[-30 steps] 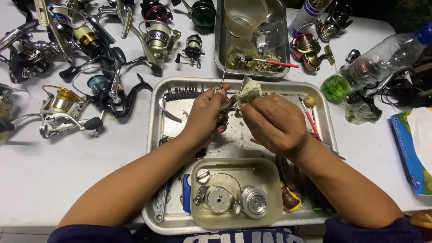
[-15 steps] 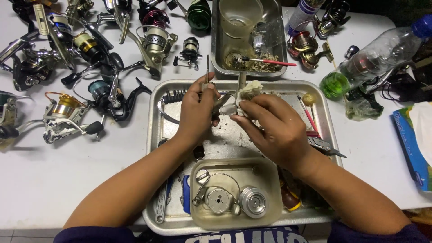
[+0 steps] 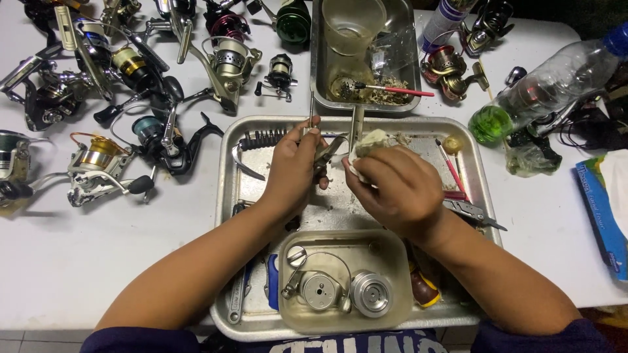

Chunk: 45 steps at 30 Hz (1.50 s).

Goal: Disassembling and inspecting a fishing reel's internal components for maintenance.

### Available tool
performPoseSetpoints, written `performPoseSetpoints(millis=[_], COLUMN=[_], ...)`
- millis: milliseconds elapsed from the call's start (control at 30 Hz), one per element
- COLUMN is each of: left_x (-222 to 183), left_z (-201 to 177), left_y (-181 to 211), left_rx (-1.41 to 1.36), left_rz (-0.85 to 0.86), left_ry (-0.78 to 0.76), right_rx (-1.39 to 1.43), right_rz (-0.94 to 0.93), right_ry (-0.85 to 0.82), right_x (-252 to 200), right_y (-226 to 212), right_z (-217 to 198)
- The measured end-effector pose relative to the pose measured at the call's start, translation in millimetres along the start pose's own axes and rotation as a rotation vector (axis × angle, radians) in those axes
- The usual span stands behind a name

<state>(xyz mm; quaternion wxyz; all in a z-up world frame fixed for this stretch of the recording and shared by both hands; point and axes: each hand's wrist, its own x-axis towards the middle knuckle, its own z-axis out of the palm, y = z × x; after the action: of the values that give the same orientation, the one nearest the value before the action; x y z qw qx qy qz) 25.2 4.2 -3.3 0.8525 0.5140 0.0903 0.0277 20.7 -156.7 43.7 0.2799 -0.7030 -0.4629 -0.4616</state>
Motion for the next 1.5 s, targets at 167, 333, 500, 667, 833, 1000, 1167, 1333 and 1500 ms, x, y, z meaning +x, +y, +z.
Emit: performPoseSetpoints(millis=[167, 333, 500, 667, 833, 1000, 1167, 1333, 1500], left_x=[-1, 4, -2, 7, 6, -8, -13, -21, -11], left_z=[-1, -8, -4, -15, -18, -19, -39, -63, -95], left_y=[-4, 12, 12, 19, 33, 58, 62, 70, 70], left_rx=[0.011, -0.046, -0.087, -0.038, -0.073, -0.091, -0.221, -0.196, -0.343], left_rz=[-0.014, 0.016, 0.019, -0.057, -0.064, 0.032, -0.001, 0.050, 0.029], left_ry=[0.007, 0.019, -0.085, -0.117, -0.043, -0.101, -0.102, -0.119, -0.200], right_rx=[0.147, 0.289, 0.197, 0.050, -0.050, -0.037, -0.045, -0.124, -0.099], right_rz=[0.241, 0.481, 0.610, 0.543, 0.646, 0.663, 0.701, 0.544, 0.405], right_ry=[-0.111, -0.307, -0.498, -0.688, -0.691, -0.742, -0.979, -0.767, -0.938], right_x=[3, 3, 5, -8, -38, -63, -55, -38, -9], right_y=[-11, -29, -10, 5, 7, 2, 5, 15, 33], right_z=[-15, -37, -72, -118, -155, -162, -163, -160, -119])
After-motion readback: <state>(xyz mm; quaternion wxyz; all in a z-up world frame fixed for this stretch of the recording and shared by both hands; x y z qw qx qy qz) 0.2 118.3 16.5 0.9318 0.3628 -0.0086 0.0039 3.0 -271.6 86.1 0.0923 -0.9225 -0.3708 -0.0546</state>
